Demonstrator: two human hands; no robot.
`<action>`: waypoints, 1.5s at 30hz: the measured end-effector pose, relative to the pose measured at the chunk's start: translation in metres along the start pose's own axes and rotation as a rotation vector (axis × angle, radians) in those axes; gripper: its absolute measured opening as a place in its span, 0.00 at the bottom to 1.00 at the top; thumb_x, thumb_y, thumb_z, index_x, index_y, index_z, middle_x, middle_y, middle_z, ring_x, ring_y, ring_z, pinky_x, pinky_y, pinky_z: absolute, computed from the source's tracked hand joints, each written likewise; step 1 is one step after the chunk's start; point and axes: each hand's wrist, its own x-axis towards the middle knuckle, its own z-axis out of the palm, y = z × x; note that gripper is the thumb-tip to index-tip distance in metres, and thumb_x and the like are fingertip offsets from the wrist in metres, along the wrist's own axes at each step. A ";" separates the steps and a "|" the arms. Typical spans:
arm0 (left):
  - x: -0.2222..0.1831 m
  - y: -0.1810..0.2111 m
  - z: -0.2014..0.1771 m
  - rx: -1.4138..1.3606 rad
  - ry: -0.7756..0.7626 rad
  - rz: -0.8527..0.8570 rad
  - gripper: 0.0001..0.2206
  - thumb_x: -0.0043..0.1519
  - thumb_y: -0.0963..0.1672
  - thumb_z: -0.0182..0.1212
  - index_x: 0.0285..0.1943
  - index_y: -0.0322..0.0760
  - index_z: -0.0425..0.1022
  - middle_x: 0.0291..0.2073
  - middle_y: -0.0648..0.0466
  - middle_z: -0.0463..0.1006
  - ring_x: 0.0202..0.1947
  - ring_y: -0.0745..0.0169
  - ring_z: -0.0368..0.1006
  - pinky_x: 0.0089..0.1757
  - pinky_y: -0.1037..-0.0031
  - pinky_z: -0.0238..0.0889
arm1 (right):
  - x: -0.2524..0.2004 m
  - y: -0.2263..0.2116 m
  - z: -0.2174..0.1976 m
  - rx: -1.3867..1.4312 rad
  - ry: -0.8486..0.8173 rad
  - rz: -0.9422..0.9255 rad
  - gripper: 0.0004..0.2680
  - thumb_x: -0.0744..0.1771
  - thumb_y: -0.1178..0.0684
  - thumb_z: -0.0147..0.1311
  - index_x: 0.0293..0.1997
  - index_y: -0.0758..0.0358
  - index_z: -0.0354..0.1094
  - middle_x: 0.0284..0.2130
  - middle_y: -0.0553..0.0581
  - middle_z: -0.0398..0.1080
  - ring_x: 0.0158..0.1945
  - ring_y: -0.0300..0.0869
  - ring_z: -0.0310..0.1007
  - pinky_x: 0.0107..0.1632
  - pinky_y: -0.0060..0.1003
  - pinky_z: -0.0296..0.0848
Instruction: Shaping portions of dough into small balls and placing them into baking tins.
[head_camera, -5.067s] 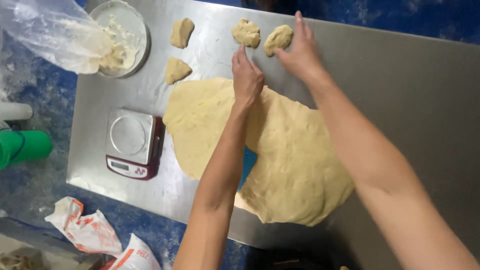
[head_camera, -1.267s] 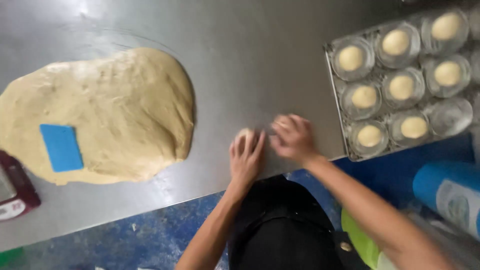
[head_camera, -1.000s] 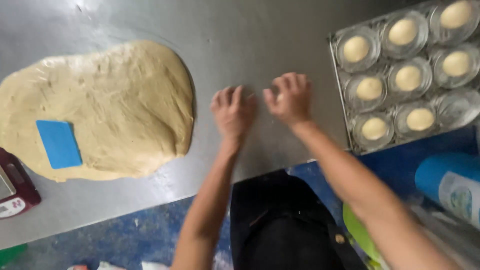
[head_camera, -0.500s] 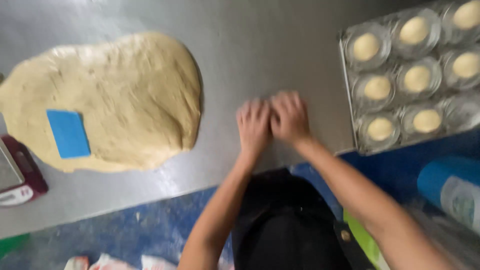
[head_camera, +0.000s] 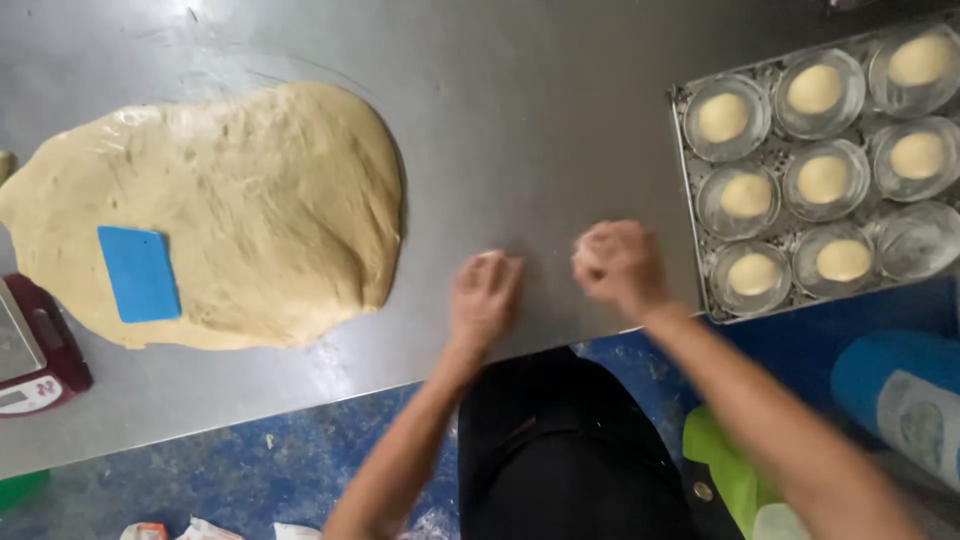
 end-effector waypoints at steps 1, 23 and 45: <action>0.011 -0.011 -0.004 -0.001 0.001 0.001 0.19 0.58 0.44 0.63 0.59 0.40 0.78 0.55 0.49 0.74 0.58 0.47 0.69 0.58 0.57 0.61 | 0.011 0.011 -0.005 -0.002 0.001 0.000 0.11 0.62 0.46 0.60 0.44 0.57 0.73 0.46 0.59 0.69 0.52 0.55 0.66 0.54 0.53 0.64; 0.035 0.015 0.018 -0.026 0.100 -0.070 0.14 0.57 0.42 0.64 0.51 0.38 0.74 0.52 0.46 0.73 0.56 0.43 0.69 0.55 0.56 0.63 | 0.009 -0.022 0.012 0.012 0.069 0.039 0.08 0.64 0.51 0.60 0.44 0.58 0.71 0.45 0.56 0.69 0.54 0.53 0.67 0.57 0.51 0.65; 0.044 0.002 -0.038 -0.134 -0.031 -0.285 0.31 0.58 0.49 0.71 0.69 0.39 0.65 0.65 0.39 0.64 0.63 0.37 0.63 0.58 0.52 0.59 | 0.022 -0.028 -0.020 0.126 -0.042 0.278 0.19 0.64 0.47 0.67 0.59 0.62 0.69 0.53 0.64 0.67 0.59 0.58 0.66 0.62 0.54 0.65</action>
